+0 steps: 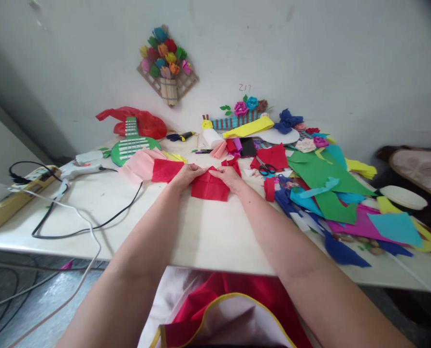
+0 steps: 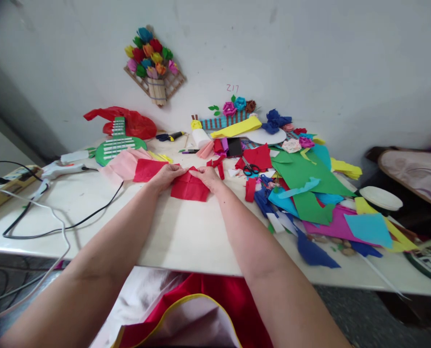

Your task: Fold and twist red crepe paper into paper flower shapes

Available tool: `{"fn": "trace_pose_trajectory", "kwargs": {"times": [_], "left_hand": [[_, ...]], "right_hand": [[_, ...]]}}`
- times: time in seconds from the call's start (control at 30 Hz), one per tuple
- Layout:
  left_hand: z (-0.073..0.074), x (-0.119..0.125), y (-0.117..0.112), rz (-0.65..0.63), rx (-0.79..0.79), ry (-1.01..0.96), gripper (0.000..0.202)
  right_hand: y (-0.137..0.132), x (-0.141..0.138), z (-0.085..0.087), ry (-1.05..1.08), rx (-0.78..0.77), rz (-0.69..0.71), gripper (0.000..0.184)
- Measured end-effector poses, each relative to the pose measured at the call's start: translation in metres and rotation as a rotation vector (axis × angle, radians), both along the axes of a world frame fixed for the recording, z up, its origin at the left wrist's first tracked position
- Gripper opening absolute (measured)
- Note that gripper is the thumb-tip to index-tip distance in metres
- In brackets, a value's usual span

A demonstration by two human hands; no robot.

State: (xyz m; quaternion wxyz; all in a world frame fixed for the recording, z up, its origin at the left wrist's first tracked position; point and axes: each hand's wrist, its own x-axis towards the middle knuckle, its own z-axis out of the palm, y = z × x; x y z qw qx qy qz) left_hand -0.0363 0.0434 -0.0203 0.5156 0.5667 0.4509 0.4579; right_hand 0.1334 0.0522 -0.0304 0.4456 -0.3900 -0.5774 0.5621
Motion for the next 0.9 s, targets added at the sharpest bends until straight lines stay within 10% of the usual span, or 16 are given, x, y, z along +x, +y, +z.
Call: {"fn": "trace_pose_trajectory", "kwargs": {"times": [0.9], "left_hand": [[0.0001, 0.0017, 0.0002, 0.036, -0.025, -0.107, 0.037]], "right_hand": [[0.0008, 0.0003, 0.0014, -0.111, 0.139, -0.103, 0.034]]}}
